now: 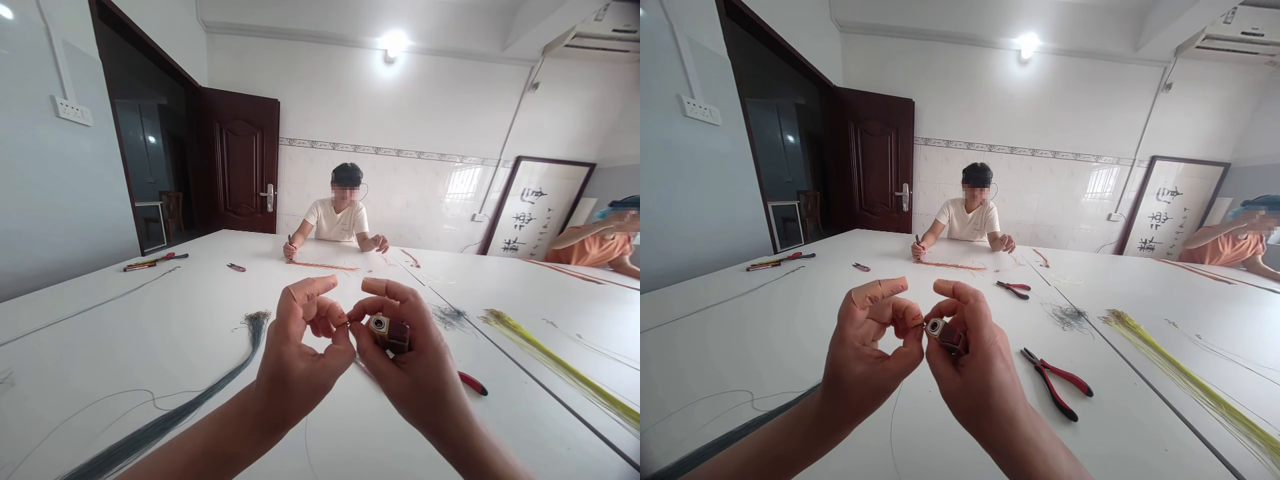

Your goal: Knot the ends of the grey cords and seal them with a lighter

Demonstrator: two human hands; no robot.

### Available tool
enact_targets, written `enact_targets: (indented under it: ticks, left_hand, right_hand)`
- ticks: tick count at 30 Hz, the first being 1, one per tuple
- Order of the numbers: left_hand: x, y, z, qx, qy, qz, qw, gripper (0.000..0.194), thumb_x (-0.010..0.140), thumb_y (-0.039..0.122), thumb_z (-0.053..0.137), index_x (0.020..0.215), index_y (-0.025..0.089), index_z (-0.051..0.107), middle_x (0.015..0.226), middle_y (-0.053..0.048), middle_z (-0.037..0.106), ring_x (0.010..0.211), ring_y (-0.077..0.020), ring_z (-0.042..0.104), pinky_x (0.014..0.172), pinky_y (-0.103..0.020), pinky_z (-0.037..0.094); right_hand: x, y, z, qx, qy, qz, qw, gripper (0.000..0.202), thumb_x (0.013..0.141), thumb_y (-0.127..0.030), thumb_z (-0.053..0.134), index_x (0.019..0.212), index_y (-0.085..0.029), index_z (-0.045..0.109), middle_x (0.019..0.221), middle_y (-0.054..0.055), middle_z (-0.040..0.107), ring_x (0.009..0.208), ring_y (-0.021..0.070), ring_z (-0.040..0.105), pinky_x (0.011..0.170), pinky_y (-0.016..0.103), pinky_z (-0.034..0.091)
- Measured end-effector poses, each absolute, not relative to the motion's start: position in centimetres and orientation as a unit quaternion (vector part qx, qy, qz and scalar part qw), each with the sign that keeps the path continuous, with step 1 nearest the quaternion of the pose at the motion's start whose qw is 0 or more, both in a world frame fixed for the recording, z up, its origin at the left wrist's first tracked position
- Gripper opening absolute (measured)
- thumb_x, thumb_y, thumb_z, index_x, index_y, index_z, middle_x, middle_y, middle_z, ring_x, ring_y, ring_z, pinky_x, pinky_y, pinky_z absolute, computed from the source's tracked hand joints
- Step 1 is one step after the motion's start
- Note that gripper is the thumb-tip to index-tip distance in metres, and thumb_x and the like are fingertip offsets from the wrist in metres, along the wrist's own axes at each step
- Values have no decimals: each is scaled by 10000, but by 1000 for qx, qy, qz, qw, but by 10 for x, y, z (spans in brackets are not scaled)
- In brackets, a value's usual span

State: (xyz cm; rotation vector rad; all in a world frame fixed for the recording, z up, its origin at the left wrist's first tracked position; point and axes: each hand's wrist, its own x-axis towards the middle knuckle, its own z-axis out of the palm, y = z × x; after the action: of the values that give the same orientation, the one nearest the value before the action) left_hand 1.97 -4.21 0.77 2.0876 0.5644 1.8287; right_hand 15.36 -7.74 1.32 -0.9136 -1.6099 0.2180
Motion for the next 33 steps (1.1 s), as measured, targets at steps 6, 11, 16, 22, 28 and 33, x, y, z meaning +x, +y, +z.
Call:
enact_targets:
  ticks: [6, 11, 16, 22, 28, 33]
  left_hand:
    - [21, -44, 5, 739, 200, 613, 196, 508, 735, 25, 548, 1145, 288, 402, 718, 73, 549, 681, -98, 562, 643, -258, 504]
    - [19, -41, 12, 721, 208, 620, 232, 488, 721, 20, 567, 1107, 281, 420, 720, 72, 558, 686, -100, 559, 640, -254, 485]
    - [2, -35, 38, 631, 192, 674, 332, 445, 703, 30, 590, 1055, 262, 449, 700, 67, 584, 580, -76, 508, 503, -193, 420]
    - [-19, -49, 68, 517, 182, 740, 390, 410, 691, 54, 611, 1033, 245, 493, 641, 68, 571, 505, -46, 439, 497, -172, 384]
    - [-45, -71, 96, 451, 199, 733, 469, 363, 671, 32, 615, 950, 246, 525, 624, 87, 479, 444, -16, 389, 434, -134, 338]
    - [-88, -93, 122, 457, 232, 734, 445, 284, 656, 3, 599, 822, 216, 512, 594, 86, 414, 415, 0, 373, 389, -114, 289]
  right_hand:
    - [155, -79, 14, -413, -695, 101, 580, 477, 746, -59, 528, 1140, -317, 452, 825, -49, 611, 517, 67, 538, 447, 172, 446]
    - [165, -76, 24, -416, -695, 156, 566, 322, 835, -261, 583, 1129, -300, 458, 803, -46, 585, 504, 71, 502, 458, 198, 444]
    - [174, -43, 1, -570, -705, 144, 397, 369, 887, -486, 465, 1170, -251, 448, 786, -9, 569, 650, 143, 546, 579, 269, 453]
    - [164, -9, -59, -583, -759, 160, 243, 112, 843, -277, 490, 774, -207, 542, 795, 38, 621, 753, 186, 566, 630, 278, 415]
    - [166, -2, -83, -612, -758, 147, 173, 61, 807, -266, 532, 781, -211, 522, 815, 51, 621, 741, 204, 579, 621, 283, 397]
    - [167, 2, -94, -621, -759, 125, 151, 119, 855, -319, 491, 833, -209, 531, 874, 73, 634, 798, 228, 600, 655, 304, 402]
